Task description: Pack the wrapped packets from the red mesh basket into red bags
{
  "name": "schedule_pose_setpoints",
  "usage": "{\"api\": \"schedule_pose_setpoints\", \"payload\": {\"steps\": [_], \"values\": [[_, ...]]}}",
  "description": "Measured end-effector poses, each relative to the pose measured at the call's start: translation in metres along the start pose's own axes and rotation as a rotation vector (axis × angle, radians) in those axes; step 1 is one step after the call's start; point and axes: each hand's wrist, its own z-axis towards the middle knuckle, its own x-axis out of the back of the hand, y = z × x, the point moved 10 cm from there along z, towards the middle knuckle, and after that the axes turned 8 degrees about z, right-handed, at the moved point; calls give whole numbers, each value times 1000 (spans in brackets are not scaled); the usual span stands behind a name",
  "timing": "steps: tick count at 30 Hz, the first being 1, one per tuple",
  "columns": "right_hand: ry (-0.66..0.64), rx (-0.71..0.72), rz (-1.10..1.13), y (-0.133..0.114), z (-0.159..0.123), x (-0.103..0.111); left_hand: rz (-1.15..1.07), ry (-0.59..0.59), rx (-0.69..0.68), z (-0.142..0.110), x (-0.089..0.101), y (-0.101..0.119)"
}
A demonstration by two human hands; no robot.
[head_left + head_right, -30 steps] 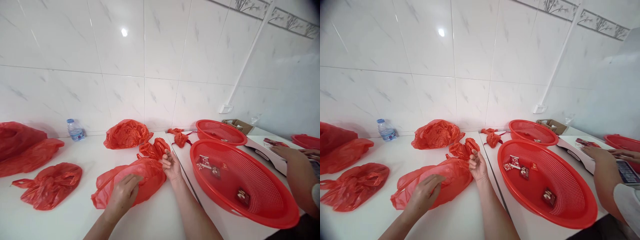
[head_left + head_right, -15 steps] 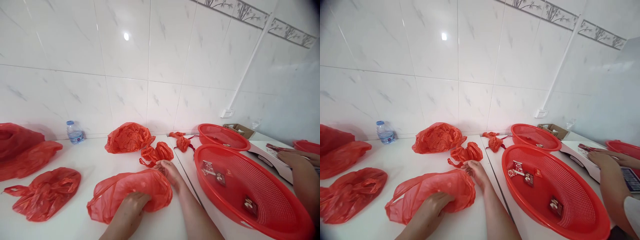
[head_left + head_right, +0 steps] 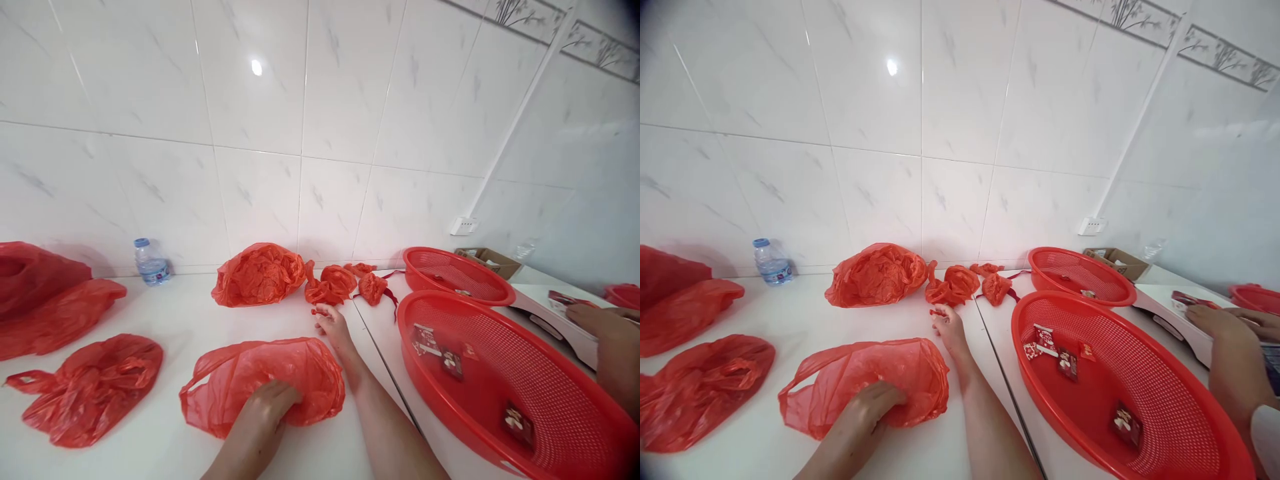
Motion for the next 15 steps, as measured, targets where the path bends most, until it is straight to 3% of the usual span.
{"api": "schedule_pose_setpoints", "payload": {"steps": [6,11,15], "values": [[21,-21,58,-16,-15,3,29,77,-68,4,7,3],[63,-81,224,-19,-40,9,129,181,-24,3,8,-9],[124,-97,179,-27,-56,25,116,140,30,2,4,-12]]}}
